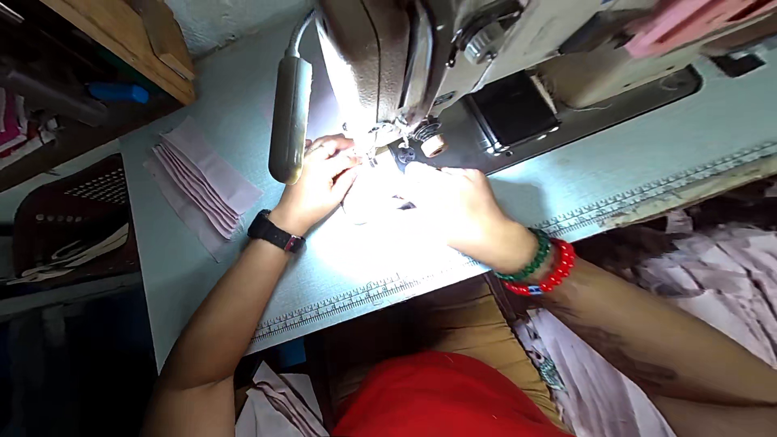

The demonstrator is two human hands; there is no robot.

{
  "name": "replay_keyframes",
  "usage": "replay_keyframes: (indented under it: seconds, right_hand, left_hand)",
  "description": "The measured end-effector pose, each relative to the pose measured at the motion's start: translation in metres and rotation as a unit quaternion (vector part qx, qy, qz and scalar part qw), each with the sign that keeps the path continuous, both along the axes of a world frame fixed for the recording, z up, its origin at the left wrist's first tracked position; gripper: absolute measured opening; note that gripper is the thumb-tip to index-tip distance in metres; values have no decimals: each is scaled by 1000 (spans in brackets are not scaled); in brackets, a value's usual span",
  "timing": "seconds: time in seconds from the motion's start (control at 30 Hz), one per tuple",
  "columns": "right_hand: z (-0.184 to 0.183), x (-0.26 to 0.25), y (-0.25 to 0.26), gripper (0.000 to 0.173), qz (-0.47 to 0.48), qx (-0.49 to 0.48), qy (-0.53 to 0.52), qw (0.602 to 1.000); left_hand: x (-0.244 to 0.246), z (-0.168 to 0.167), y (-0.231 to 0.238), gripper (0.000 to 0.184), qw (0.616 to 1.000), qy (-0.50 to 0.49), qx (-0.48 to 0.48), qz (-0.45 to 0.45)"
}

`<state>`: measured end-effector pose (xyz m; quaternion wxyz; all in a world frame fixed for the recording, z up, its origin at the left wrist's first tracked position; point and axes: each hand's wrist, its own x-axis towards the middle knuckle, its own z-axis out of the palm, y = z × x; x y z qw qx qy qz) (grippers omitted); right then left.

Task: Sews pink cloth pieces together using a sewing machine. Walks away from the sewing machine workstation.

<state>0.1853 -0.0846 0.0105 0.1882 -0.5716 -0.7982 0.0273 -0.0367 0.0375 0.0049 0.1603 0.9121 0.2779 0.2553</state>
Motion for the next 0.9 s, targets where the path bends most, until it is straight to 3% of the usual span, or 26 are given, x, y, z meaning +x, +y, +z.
replay_keyframes:
  seconds: [0.07,0.17,0.27,0.37,0.47,0.57,0.63,0.7,0.77,0.83,0.9]
  right_hand:
    - [5,7,-18,4,-29,-7,38,999]
    - [17,21,-46,24,-73,-55,63,994]
    - [24,30,-64,37,-66,-109,83,988]
    - [19,24,-75,35,-29,-117,94,988]
    - [15,10,-81,22,0,-106,82,991]
    - [19,-13,-72,11,26,-89,44,995]
    - [20,-37,-52,8,46,-59,41,996]
    - [21,-65,-23,17,49,-24,88,995]
    - [37,-93,6,43,23,-47,154,987]
    - [57,-113,27,43,-1,-92,170,981]
    - [52,-129,58,42,-11,-128,149,980]
  left_hand:
    - [0,-1,12,17,1000,-22,-12,2]
    - [7,9,23,16,995,-51,-49,73]
    - [34,30,31,45,956,68,-79,273]
    - [61,26,37,62,932,115,-92,332]
    - [64,22,43,46,929,1,-64,364]
    - [6,23,81,41,874,-132,20,468]
    - [-24,55,65,41,839,-200,-9,506]
    - [-36,62,44,39,827,-260,-3,498]
    - [-43,54,29,38,819,-305,5,485]
    - [-47,47,18,35,811,-329,14,483]
    - [-52,40,13,33,796,-366,26,482]
